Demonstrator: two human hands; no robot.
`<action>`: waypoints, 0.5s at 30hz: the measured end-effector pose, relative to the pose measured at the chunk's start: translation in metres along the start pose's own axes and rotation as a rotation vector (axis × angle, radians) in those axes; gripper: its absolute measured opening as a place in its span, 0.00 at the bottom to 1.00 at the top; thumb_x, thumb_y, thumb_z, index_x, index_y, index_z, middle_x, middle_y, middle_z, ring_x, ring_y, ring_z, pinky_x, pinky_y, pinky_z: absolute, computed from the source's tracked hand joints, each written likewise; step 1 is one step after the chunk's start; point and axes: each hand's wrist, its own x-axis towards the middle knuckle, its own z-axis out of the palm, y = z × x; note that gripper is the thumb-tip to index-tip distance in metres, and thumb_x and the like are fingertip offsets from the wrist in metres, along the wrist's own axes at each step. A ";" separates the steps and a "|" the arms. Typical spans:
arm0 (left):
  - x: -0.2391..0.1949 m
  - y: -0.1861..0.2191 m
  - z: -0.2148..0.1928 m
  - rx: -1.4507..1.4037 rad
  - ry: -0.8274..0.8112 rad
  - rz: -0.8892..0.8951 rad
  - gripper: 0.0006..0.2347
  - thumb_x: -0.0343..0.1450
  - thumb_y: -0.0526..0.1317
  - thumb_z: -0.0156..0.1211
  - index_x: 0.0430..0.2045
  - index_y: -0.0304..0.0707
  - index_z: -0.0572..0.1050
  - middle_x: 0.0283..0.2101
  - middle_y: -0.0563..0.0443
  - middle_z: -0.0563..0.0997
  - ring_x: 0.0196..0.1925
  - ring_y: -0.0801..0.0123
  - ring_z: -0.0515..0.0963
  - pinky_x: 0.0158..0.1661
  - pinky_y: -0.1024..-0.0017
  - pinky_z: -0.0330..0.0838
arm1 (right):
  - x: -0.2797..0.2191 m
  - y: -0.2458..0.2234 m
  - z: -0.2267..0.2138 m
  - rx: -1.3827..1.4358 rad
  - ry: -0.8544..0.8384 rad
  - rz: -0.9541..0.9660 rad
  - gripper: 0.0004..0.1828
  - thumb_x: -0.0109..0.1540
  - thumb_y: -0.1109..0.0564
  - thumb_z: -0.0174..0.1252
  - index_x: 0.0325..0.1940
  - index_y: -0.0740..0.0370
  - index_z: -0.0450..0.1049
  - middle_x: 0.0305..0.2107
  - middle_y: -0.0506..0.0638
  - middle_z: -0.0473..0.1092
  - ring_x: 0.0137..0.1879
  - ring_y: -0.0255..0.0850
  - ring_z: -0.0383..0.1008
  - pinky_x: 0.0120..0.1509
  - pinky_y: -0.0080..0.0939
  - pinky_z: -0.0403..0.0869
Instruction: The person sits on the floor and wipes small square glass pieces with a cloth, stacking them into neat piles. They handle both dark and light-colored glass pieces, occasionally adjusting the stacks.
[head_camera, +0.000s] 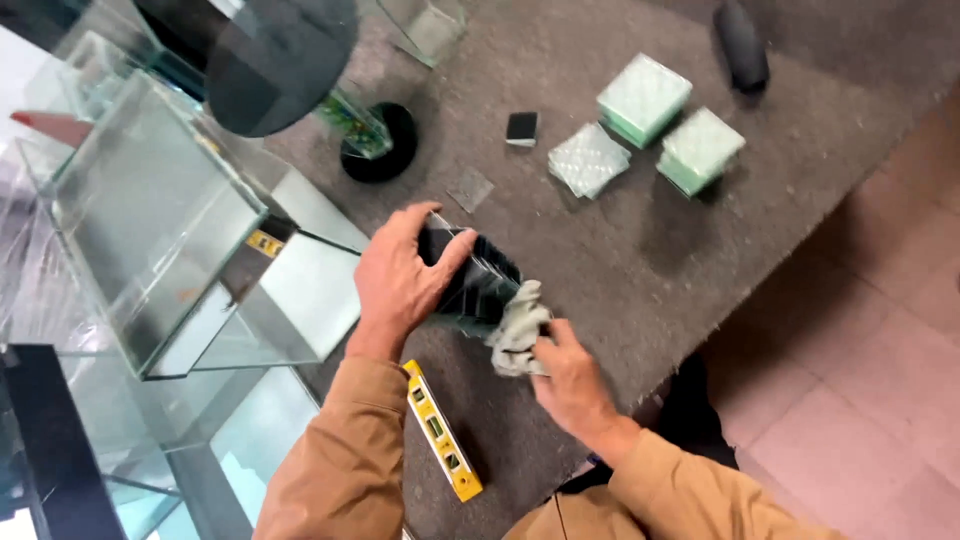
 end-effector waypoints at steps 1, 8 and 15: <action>0.000 0.006 -0.003 0.015 -0.013 0.005 0.28 0.68 0.69 0.60 0.58 0.59 0.79 0.57 0.56 0.85 0.62 0.57 0.82 0.54 0.54 0.74 | -0.015 0.021 -0.002 0.077 -0.055 0.104 0.12 0.62 0.70 0.58 0.47 0.61 0.77 0.48 0.56 0.68 0.48 0.52 0.80 0.53 0.45 0.76; 0.001 0.002 0.008 0.163 0.070 0.118 0.26 0.66 0.70 0.62 0.50 0.59 0.82 0.50 0.52 0.86 0.59 0.49 0.81 0.59 0.48 0.64 | -0.022 0.038 -0.028 0.091 0.063 0.472 0.27 0.59 0.65 0.61 0.64 0.65 0.81 0.50 0.54 0.74 0.55 0.48 0.80 0.59 0.48 0.77; -0.023 0.026 0.010 0.241 0.016 -0.084 0.38 0.75 0.64 0.54 0.80 0.50 0.59 0.73 0.39 0.71 0.83 0.39 0.60 0.75 0.22 0.41 | 0.025 0.004 0.014 0.169 0.095 0.315 0.28 0.58 0.69 0.64 0.64 0.63 0.78 0.52 0.60 0.73 0.55 0.69 0.81 0.58 0.65 0.80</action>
